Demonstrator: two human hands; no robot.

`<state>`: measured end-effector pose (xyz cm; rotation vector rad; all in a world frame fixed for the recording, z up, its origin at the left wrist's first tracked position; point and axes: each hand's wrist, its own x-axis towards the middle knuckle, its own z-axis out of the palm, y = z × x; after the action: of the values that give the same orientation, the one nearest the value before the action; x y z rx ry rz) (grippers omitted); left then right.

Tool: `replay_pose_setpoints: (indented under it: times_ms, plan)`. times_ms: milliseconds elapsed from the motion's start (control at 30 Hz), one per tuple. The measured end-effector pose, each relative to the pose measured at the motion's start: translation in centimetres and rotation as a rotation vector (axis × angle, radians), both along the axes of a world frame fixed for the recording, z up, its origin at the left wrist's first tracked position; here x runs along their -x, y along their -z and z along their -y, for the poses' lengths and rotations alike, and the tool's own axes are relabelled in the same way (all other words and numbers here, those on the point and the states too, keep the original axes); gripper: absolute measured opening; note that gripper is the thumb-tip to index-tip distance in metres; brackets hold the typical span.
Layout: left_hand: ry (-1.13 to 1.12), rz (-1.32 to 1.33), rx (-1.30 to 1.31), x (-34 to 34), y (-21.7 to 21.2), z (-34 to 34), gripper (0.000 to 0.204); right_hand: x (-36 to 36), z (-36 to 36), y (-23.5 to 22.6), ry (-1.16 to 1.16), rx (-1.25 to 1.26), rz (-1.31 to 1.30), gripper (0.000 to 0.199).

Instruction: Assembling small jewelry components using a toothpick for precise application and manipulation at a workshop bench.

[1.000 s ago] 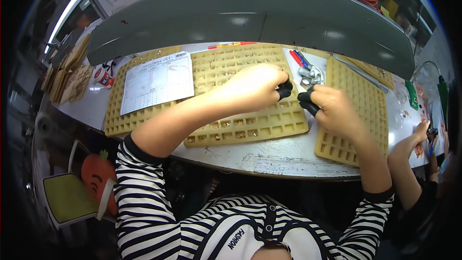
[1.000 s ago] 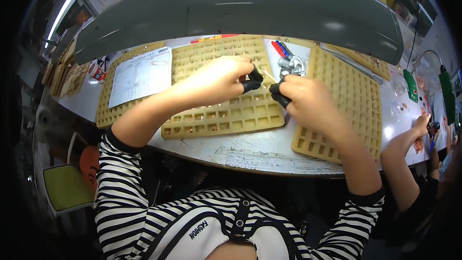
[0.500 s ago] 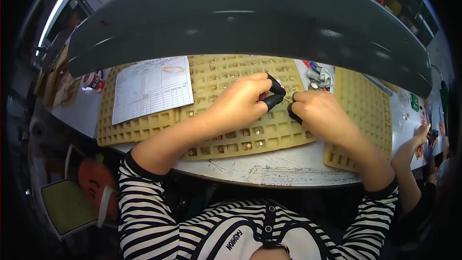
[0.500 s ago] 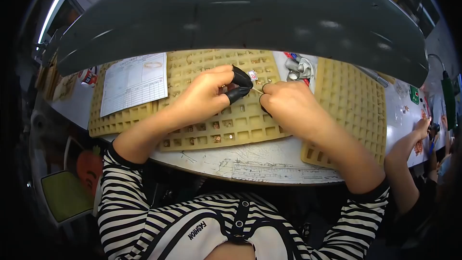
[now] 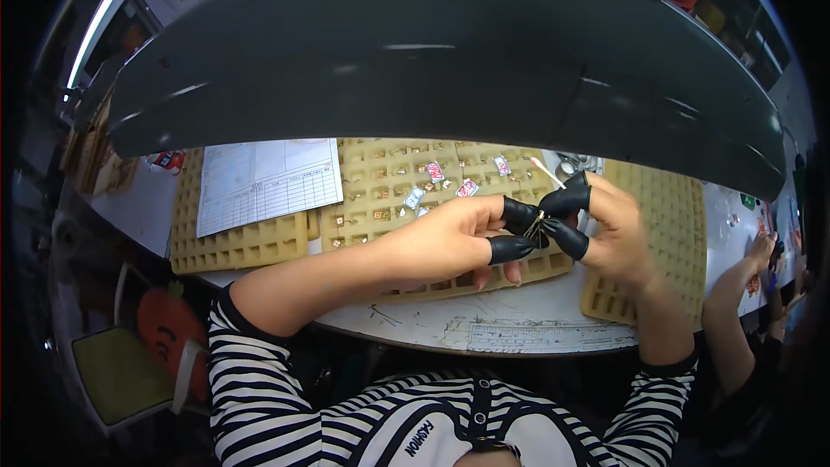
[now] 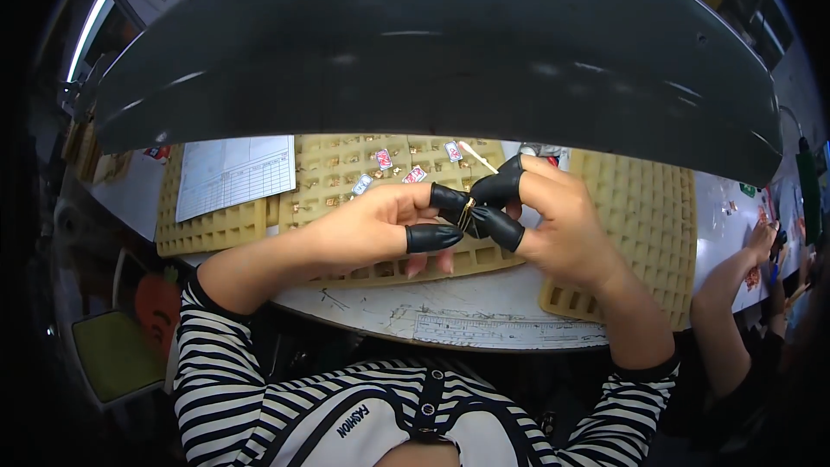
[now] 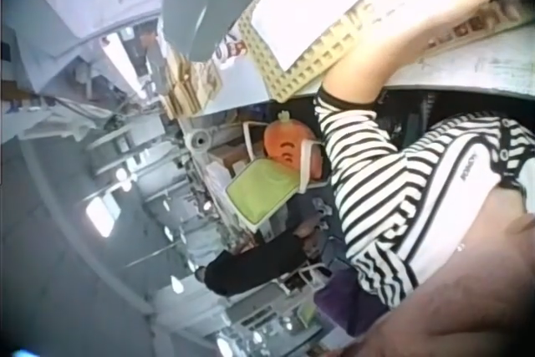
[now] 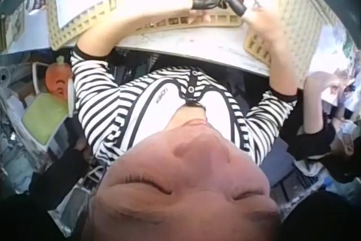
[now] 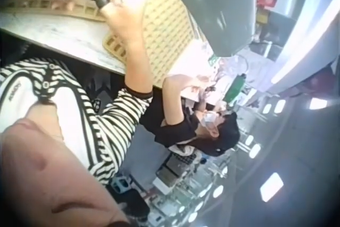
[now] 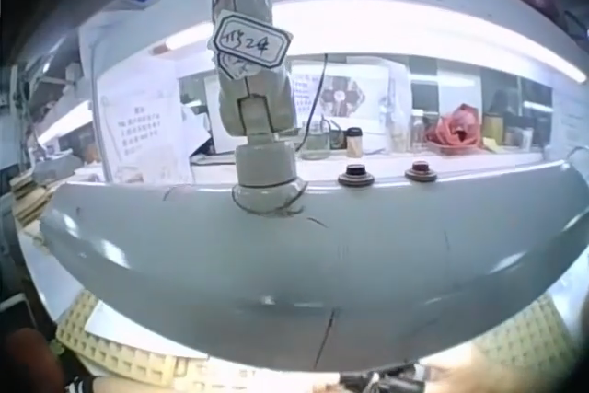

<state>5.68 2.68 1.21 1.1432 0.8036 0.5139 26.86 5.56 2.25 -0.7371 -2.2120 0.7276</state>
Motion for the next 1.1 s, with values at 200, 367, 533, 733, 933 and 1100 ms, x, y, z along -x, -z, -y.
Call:
replay_pose_setpoints:
  times_ms: [200, 367, 533, 733, 933, 1100]
  plan:
    - [-0.053, -0.071, 0.033, -0.1, 0.2, -0.2, 0.016, -0.3, 0.0, 0.7, 0.011, -0.284, 0.102, 0.019]
    - [-0.054, -0.004, 0.066, 0.0, 0.7, -0.4, 0.012, -0.5, 0.1, 1.2, 0.041, 0.018, -0.029, 0.019]
    - [-0.041, -0.031, 0.054, 0.1, 0.8, -0.5, 0.012, -0.5, -0.2, 1.7, 0.013, 0.129, -0.054, 0.018]
    - [-0.029, -0.182, -0.053, -0.1, -0.4, -0.1, 0.017, -0.1, 0.0, 2.2, -0.010, 0.201, -0.031, 0.018]
    - [-0.048, -0.123, -0.063, -0.2, 0.3, -0.3, 0.041, -0.3, 0.2, 2.1, 0.013, 0.121, -0.078, 0.016]
    - [-0.032, -0.107, -0.099, 0.4, 0.9, -0.9, 0.018, -0.3, 0.2, 1.9, 0.044, 0.074, -0.124, 0.018]
